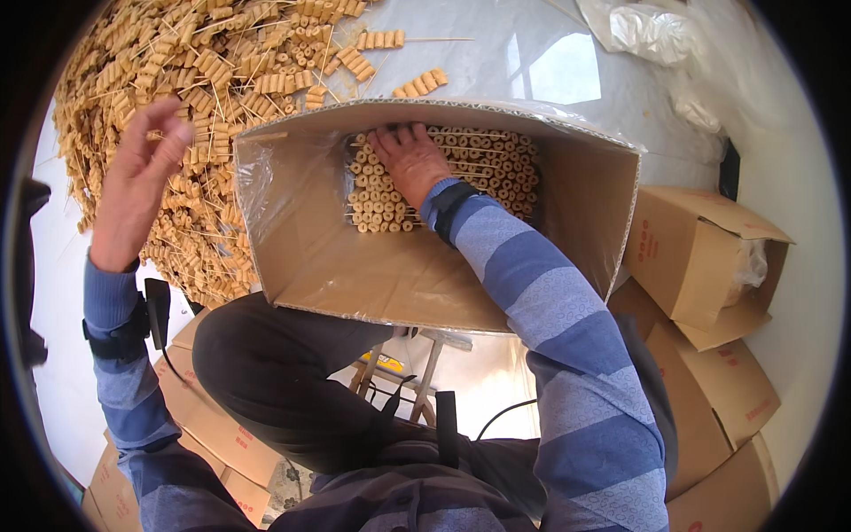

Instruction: The person picks up small cylindrical snacks and wooden skewers, threads the snacks onto the skewers, and places the completed skewers into a cardboard box. The process is repeated continuously.

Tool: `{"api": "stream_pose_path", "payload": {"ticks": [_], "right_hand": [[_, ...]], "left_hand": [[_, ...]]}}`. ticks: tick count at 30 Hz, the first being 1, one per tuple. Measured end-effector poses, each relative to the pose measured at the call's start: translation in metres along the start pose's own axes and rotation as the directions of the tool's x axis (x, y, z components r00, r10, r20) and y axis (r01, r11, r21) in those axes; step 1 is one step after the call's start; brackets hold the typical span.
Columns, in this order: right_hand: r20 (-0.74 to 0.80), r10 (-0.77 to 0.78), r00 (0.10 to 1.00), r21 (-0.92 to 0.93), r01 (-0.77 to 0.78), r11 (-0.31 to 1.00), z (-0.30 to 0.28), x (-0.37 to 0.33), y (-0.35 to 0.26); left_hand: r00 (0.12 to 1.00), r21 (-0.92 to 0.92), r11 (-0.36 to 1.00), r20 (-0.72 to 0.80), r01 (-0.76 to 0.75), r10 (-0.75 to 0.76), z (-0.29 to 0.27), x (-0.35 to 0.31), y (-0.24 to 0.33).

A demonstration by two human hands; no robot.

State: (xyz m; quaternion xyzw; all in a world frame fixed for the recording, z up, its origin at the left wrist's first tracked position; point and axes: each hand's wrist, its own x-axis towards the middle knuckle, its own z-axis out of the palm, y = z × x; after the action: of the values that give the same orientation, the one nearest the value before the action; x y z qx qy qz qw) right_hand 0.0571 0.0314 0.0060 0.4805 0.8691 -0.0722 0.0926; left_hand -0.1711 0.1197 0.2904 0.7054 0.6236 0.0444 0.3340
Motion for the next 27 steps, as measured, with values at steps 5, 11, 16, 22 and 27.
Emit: {"api": "stream_pose_path", "payload": {"ticks": [5,11,16,22,27], "right_hand": [[0.013,-0.04,0.999,0.048,0.04,0.998,-0.008,-0.001,0.006],[0.04,-0.035,0.999,0.141,0.029,0.99,-0.01,0.004,0.001],[-0.014,0.008,1.0,0.17,-0.006,0.985,-0.011,0.006,-0.005],[-0.046,0.042,0.998,0.206,-0.032,0.978,-0.02,0.004,-0.007],[-0.004,0.165,0.986,0.206,-0.16,0.965,-0.031,-0.001,-0.026]], "left_hand": [[0.88,-0.091,0.965,0.438,0.246,-0.183,0.044,-0.017,-0.033],[0.853,-0.044,0.998,0.522,0.042,-0.013,0.067,-0.015,-0.055],[0.861,-0.048,0.999,0.508,-0.001,0.025,0.077,-0.016,-0.054],[0.884,-0.051,0.999,0.465,-0.018,0.04,0.075,-0.021,-0.056],[0.881,-0.126,0.986,0.447,-0.113,0.158,0.086,-0.016,-0.063]]}}
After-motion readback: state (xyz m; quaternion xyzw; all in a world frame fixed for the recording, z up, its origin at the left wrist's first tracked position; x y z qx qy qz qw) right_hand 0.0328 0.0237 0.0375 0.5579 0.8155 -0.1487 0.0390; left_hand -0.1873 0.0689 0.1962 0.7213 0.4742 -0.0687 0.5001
